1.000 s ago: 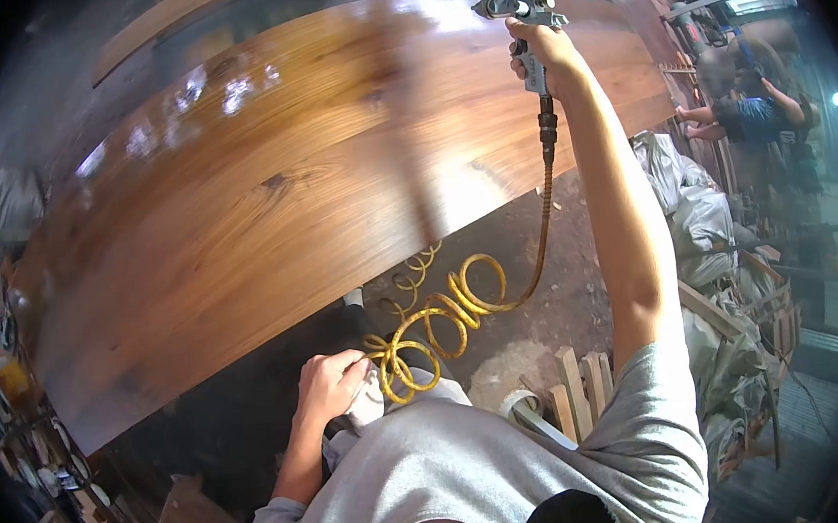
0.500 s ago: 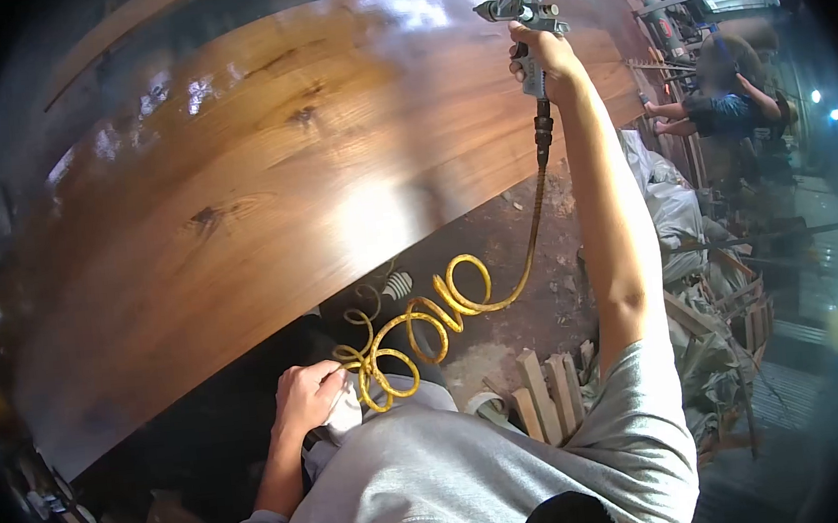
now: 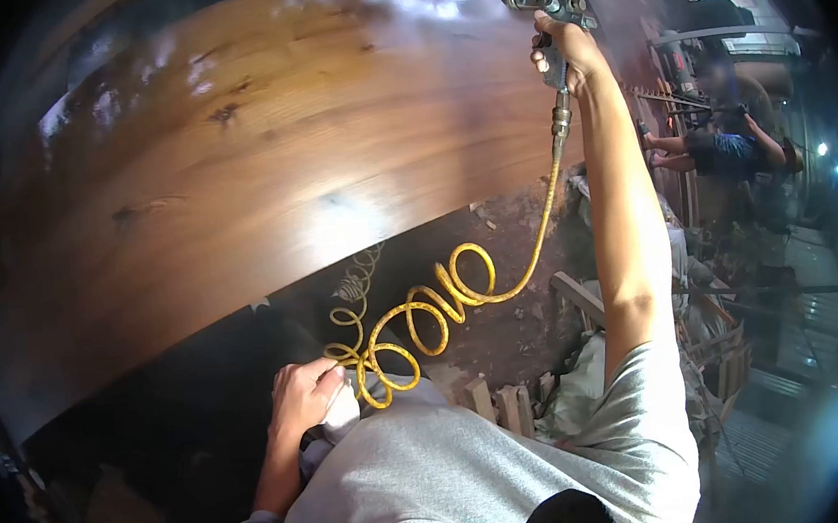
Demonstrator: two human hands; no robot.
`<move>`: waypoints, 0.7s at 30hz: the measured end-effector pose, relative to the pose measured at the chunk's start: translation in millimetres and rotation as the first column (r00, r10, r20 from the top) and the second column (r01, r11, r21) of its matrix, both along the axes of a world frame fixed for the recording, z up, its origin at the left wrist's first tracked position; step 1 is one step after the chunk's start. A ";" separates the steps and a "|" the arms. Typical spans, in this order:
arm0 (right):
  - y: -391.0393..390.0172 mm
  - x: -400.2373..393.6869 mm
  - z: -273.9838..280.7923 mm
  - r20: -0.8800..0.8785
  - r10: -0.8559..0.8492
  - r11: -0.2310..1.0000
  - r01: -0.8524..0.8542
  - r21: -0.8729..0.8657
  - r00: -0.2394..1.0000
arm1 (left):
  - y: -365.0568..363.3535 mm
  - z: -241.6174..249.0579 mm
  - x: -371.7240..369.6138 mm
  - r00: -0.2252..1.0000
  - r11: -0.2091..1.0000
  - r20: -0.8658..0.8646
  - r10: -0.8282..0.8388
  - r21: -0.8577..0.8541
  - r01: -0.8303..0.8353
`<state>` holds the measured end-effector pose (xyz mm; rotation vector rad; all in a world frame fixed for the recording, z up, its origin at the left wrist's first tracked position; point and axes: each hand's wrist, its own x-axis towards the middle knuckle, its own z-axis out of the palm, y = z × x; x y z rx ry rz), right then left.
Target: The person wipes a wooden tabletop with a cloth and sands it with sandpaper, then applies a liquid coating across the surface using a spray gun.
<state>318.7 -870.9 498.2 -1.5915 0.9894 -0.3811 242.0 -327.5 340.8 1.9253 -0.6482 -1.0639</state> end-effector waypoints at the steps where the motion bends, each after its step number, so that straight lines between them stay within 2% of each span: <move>1: -9.9 -4.4 2.5 0.004 0.008 1.000 -0.008 -0.011 1.000 | -9.4 2.5 -8.2 1.000 1.000 -0.008 0.001 0.002 -0.001; 12: -68.7 -19.4 -11.2 -0.029 0.009 1.000 -0.009 -0.013 1.000 | -68.1 -8.9 -46.6 0.990 0.996 -0.112 0.084 -0.013 -0.086; 16: -80.0 -22.3 -10.1 -0.037 0.026 1.000 -0.026 -0.010 0.999 | -74.6 -10.9 -44.3 0.995 0.999 -0.089 0.042 -0.004 -0.043; 21: -82.0 -23.1 -15.7 -0.021 0.005 1.000 -0.005 -0.001 1.000 | -77.6 -11.8 -45.0 0.994 0.995 -0.082 0.077 -0.057 -0.082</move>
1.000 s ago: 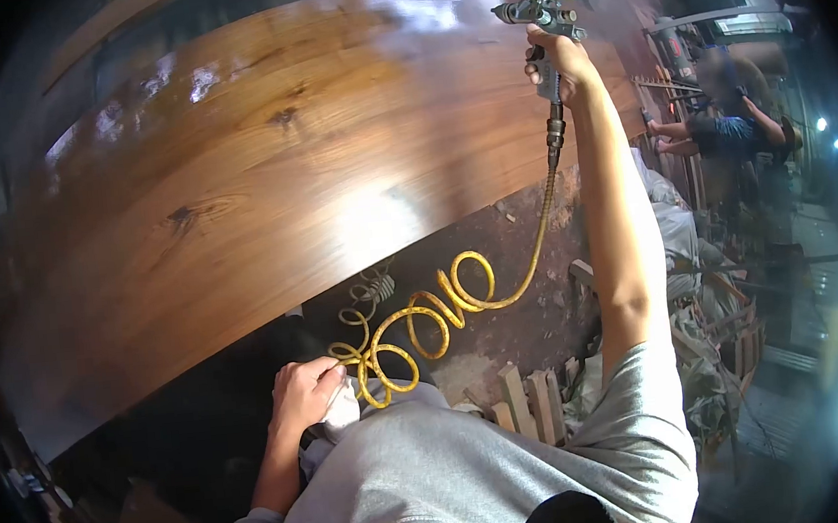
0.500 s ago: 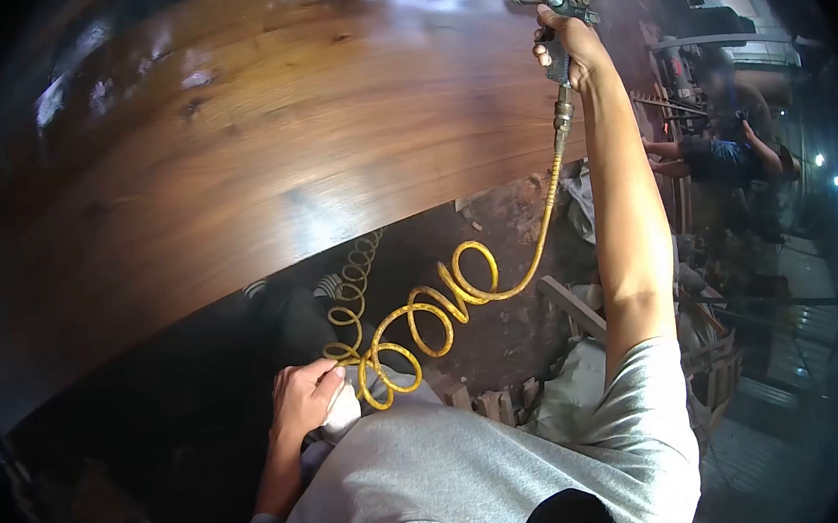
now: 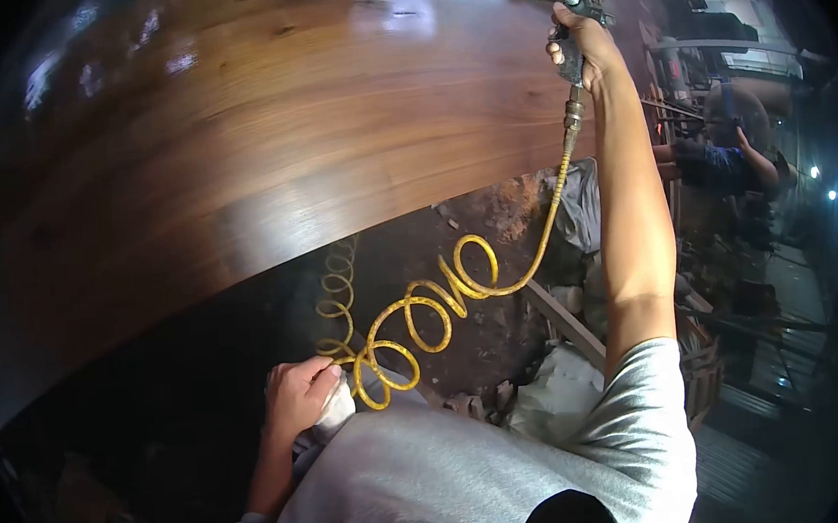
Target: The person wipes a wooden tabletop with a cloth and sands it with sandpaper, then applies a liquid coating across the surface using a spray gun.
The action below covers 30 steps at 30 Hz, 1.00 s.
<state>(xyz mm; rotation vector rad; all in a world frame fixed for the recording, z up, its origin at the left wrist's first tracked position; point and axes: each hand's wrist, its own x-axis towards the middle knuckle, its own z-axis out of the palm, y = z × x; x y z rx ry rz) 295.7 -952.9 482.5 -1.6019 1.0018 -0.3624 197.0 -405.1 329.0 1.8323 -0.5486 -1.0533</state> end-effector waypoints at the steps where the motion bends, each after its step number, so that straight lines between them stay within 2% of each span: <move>1: -10.1 0.3 6.1 -0.002 0.000 1.000 0.000 0.001 1.000 | -9.8 6.4 2.3 1.000 1.000 -0.002 0.000 0.001 0.000; 7: -24.8 -5.1 -23.4 -0.046 -0.018 1.000 0.017 -0.021 0.999 | -10.6 -15.2 6.4 0.999 0.999 -0.002 -0.035 -0.001 0.035; 8: -36.7 -8.0 -11.5 -0.035 -0.023 0.999 0.022 -0.026 0.999 | -23.0 -7.9 9.0 0.999 0.999 0.007 -0.050 0.000 0.050; 16: -62.6 -13.0 -29.4 -0.083 -0.080 0.996 0.078 -0.034 0.993 | -54.6 -34.2 35.9 0.989 0.990 -0.021 -0.144 0.000 0.144; 17: -89.5 -17.6 -25.3 -0.082 -0.091 0.995 0.088 -0.039 0.992 | -84.1 -31.2 37.3 0.987 0.988 -0.013 -0.157 -0.010 0.157; 19: -89.3 -18.8 -27.9 -0.086 -0.091 0.996 0.089 -0.024 0.992 | -90.2 -31.7 40.7 0.986 0.986 -0.019 -0.166 -0.022 0.166; 23: -81.9 -18.1 -37.5 -0.088 -0.130 0.991 0.130 -0.011 0.988 | -93.3 -37.7 53.7 0.985 0.984 -0.032 -0.172 0.040 0.173; 30: -122.0 -38.5 -65.7 -0.113 -0.153 0.988 0.148 -0.053 0.982 | -125.5 -54.4 56.7 0.984 0.979 -0.052 -0.173 0.098 0.177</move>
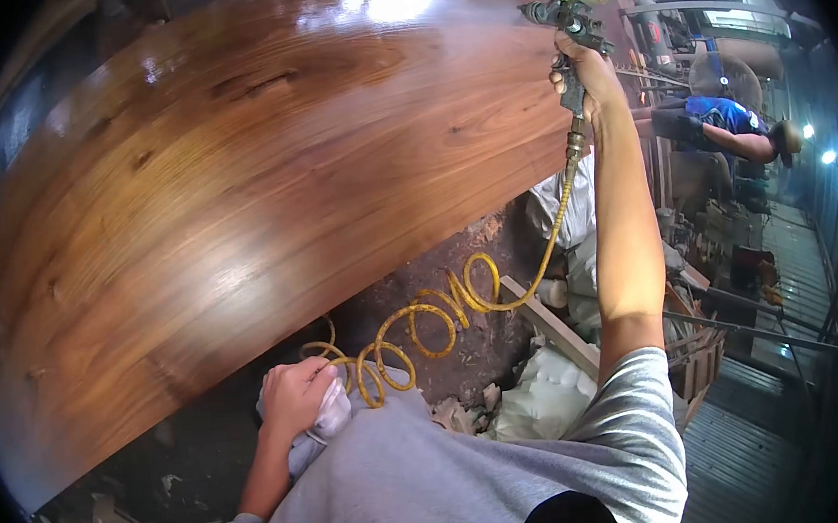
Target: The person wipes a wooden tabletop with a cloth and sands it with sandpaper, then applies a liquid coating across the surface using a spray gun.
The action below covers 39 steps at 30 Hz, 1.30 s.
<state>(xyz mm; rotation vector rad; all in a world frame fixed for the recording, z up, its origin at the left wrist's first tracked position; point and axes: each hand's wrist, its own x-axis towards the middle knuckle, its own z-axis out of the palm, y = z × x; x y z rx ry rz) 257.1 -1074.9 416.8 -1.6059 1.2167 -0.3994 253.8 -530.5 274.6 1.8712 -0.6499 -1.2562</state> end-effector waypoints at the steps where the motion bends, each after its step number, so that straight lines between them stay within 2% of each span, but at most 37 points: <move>1: -8.7 -4.3 -5.8 0.002 -0.011 1.000 0.011 0.004 1.000 | -2.8 -2.4 -2.7 1.000 1.000 -0.004 0.000 0.004 0.000; 5: -32.8 -15.3 -14.1 -0.019 -0.025 0.999 0.024 -0.023 1.000 | -6.7 -2.5 -8.0 1.000 1.000 0.009 0.012 0.024 -0.013; 7: -51.0 -23.3 -21.0 -0.082 -0.051 0.998 0.049 -0.030 0.995 | -16.9 -9.4 -14.9 0.999 0.999 0.022 0.028 0.032 -0.029; 12: -102.4 -46.4 -41.7 -0.050 -0.014 1.000 0.013 -0.024 0.999 | -36.9 -14.3 -38.5 0.995 0.993 0.012 0.102 0.063 -0.102; 13: -106.4 -43.5 -46.8 -0.097 -0.039 0.999 0.037 -0.029 0.995 | -36.6 -15.1 -38.0 0.994 0.992 0.011 0.111 0.066 -0.111; 15: -128.2 -43.7 -47.5 -0.136 -0.042 0.999 0.038 -0.035 0.990 | -57.2 -10.8 -54.3 0.983 0.981 0.036 0.182 0.058 -0.184; 19: -169.1 -68.4 -48.5 -0.133 -0.051 0.998 0.045 -0.052 0.990 | -99.5 -9.4 -95.6 0.977 0.973 0.025 0.211 0.092 -0.213; 20: -151.7 -54.9 -52.1 -0.169 -0.051 0.997 0.041 -0.061 0.984 | -83.8 -12.0 -90.5 0.973 0.967 0.023 0.231 0.107 -0.232; 24: -182.9 -64.9 -46.6 -0.151 -0.034 0.994 0.018 -0.107 0.988 | -117.8 -6.2 -122.5 0.953 0.942 0.013 0.302 0.149 -0.301; 30: -235.5 -77.8 -49.9 -0.142 -0.022 0.994 0.007 -0.106 0.990 | -151.7 -0.3 -153.8 0.944 0.919 0.012 0.331 0.222 -0.325; 33: -251.7 -85.6 -50.0 -0.123 -0.053 0.984 0.030 -0.176 0.991 | -166.0 8.3 -159.2 0.935 0.907 -0.015 0.355 0.249 -0.340; 35: -272.4 -91.3 -52.3 -0.197 -0.080 0.989 0.054 -0.134 0.977 | -171.7 8.7 -163.5 0.933 0.905 -0.004 0.359 0.248 -0.347; 39: -293.7 -101.5 -54.1 -0.202 -0.115 0.986 0.086 -0.146 0.973 | -179.8 13.0 -164.8 0.933 0.902 0.031 0.359 0.246 -0.355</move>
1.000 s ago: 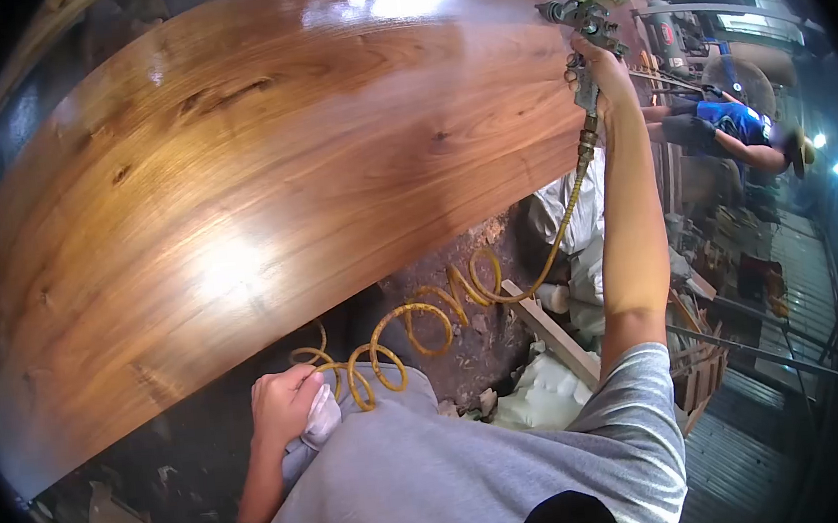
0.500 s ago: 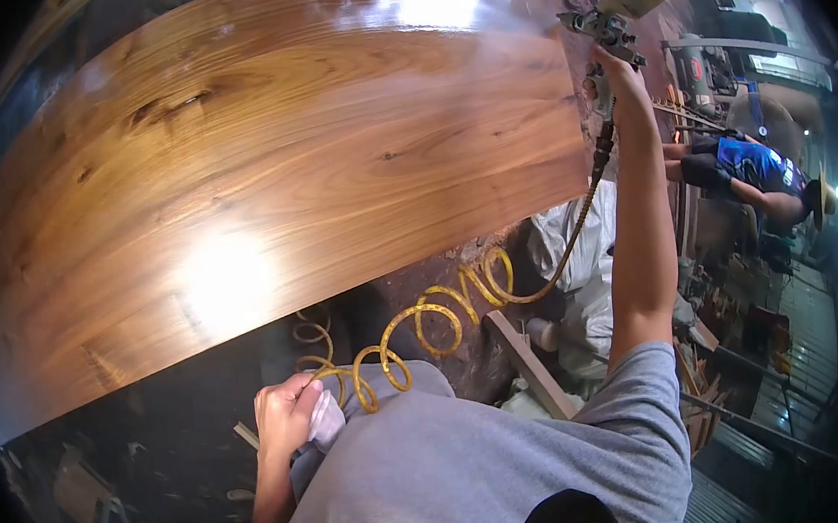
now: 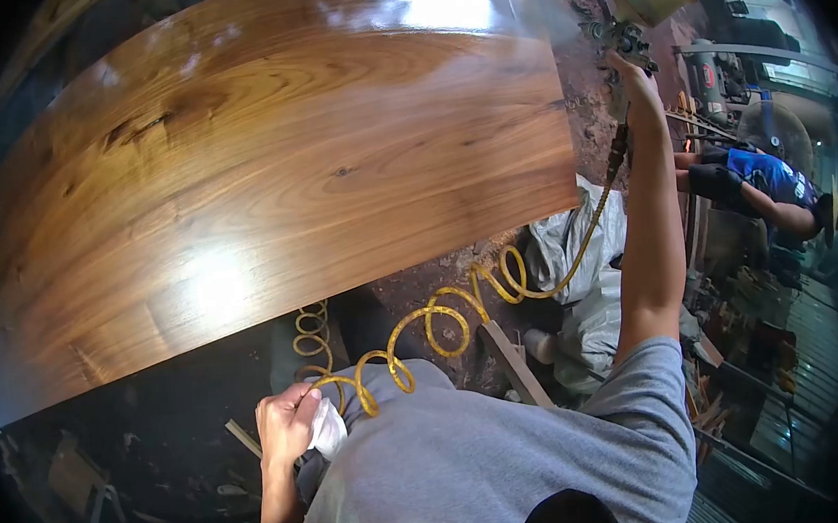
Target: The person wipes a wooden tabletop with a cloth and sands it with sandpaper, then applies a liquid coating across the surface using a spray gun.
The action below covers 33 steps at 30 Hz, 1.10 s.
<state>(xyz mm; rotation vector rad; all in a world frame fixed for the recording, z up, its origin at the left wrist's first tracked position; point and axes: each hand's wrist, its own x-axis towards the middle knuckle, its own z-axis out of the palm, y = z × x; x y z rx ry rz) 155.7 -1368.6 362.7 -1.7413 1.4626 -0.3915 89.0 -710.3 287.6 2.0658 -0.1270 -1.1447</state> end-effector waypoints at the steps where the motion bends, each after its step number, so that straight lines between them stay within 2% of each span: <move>1: -11.3 -5.5 -3.9 0.005 0.018 1.000 -0.018 0.009 1.000 | -2.0 1.0 0.9 1.000 1.000 0.002 -0.001 0.002 0.001; 6: -37.8 -17.7 -4.8 0.016 0.046 0.999 -0.046 -0.013 0.999 | -16.9 7.1 0.9 1.000 1.000 -0.001 -0.022 0.022 0.022; 8: -41.7 -20.0 -2.0 0.023 0.005 0.998 -0.004 -0.064 1.000 | -19.5 11.4 -0.5 1.000 1.000 0.008 -0.007 0.028 0.006; 12: -107.2 -43.8 -24.1 0.019 0.046 0.986 -0.042 -0.160 0.999 | -18.4 14.9 -4.1 0.999 1.000 0.042 0.015 0.027 -0.016; 13: -109.2 -47.8 -19.9 0.020 0.047 0.986 -0.044 -0.158 0.999 | -17.5 16.5 -4.6 0.999 0.999 0.043 0.016 0.029 -0.017; 15: -102.5 -53.6 -3.6 -0.155 -0.067 0.980 0.035 -0.197 0.986 | -15.4 19.6 -5.3 0.998 0.998 0.044 0.050 0.034 -0.052; 16: -91.3 -58.0 9.2 -0.148 -0.111 0.988 0.093 -0.122 0.983 | -12.5 17.6 -5.8 0.998 0.998 0.044 0.053 0.033 -0.055; 20: -90.8 -88.4 29.6 -0.097 -0.099 0.980 0.079 -0.185 0.990 | -5.1 14.1 -17.6 0.998 0.998 0.036 0.055 0.002 -0.055; 22: -102.3 -106.7 23.4 -0.020 0.011 0.994 -0.013 -0.110 1.000 | 0.1 10.0 -20.3 0.997 0.998 0.032 0.064 -0.012 -0.064; 23: -96.8 -110.6 22.9 -0.024 0.014 0.993 -0.016 -0.113 1.000 | 3.2 7.3 -21.7 0.998 0.999 0.025 0.053 -0.010 -0.053; 25: -85.6 -117.0 21.2 -0.002 0.031 0.999 -0.030 0.018 1.000 | 8.1 2.9 -23.5 0.999 0.999 0.015 0.043 -0.011 -0.043; 28: -102.8 -122.4 -1.8 -0.018 0.016 0.999 -0.016 -0.042 1.000 | 14.3 -5.6 -26.2 0.997 0.997 0.035 0.064 -0.043 -0.063; 32: -47.3 -109.9 2.0 -0.081 0.035 0.997 -0.029 0.076 0.996 | 37.4 -16.1 -35.6 0.998 0.998 0.007 0.055 -0.024 -0.055; 33: -41.9 -106.5 1.4 -0.043 0.073 0.992 -0.068 0.106 0.996 | 41.5 -17.3 -36.1 0.998 0.997 -0.009 0.070 -0.014 -0.070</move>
